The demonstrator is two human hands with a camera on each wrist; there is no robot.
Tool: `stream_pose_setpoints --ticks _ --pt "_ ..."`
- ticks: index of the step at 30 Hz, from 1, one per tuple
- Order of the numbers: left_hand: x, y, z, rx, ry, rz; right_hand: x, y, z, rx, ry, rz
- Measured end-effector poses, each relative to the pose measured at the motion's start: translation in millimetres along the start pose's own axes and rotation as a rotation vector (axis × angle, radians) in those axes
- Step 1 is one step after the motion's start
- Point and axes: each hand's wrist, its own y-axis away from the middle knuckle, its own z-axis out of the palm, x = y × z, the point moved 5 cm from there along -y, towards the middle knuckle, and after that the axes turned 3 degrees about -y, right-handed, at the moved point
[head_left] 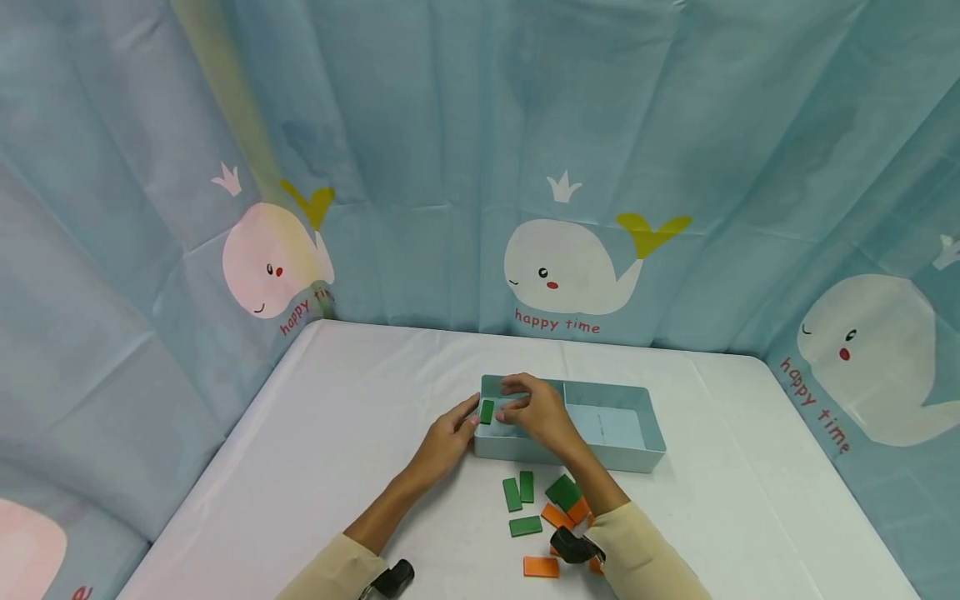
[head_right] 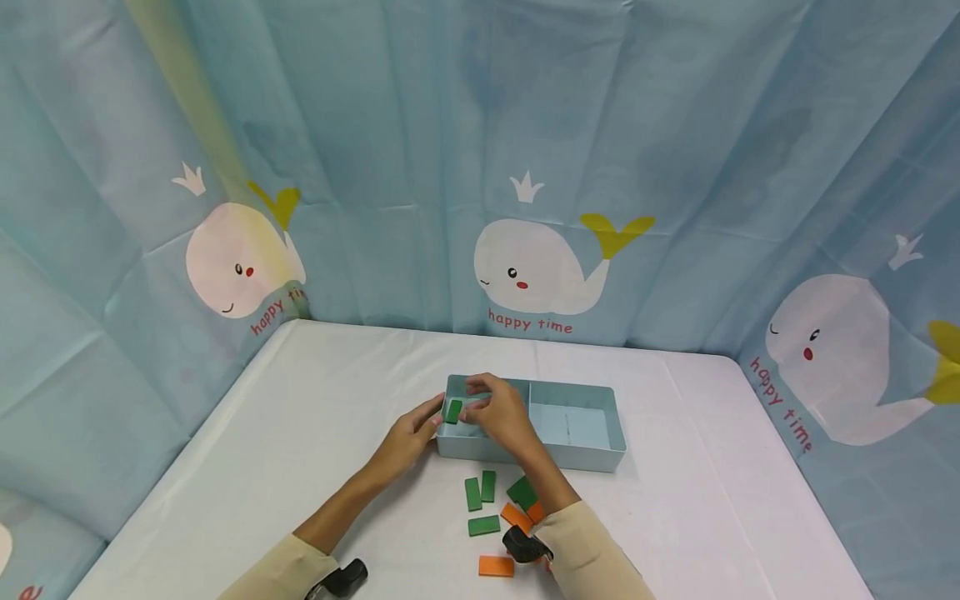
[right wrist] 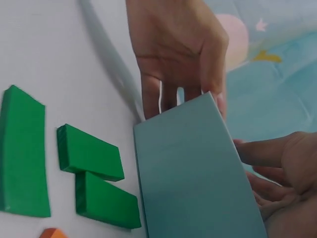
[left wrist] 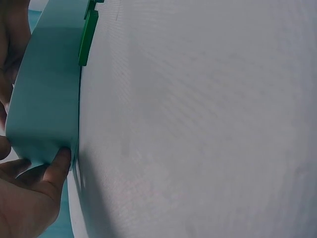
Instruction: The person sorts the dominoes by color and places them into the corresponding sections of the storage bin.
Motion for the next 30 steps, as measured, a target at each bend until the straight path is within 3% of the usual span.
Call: stream_pose_setpoints --ticks 7,18,30 --pt "0.0 0.7 -0.1 0.000 -0.021 -0.001 -2 15.0 -8 0.040 -0.026 -0.006" --pt "-0.8 -0.6 -0.2 0.027 -0.060 -0.007 -3 40.0 -19 0.052 -0.103 -0.090" --pt "0.1 -0.9 0.9 0.033 -0.044 -0.010 1 66.7 -29 0.062 -0.086 -0.094"
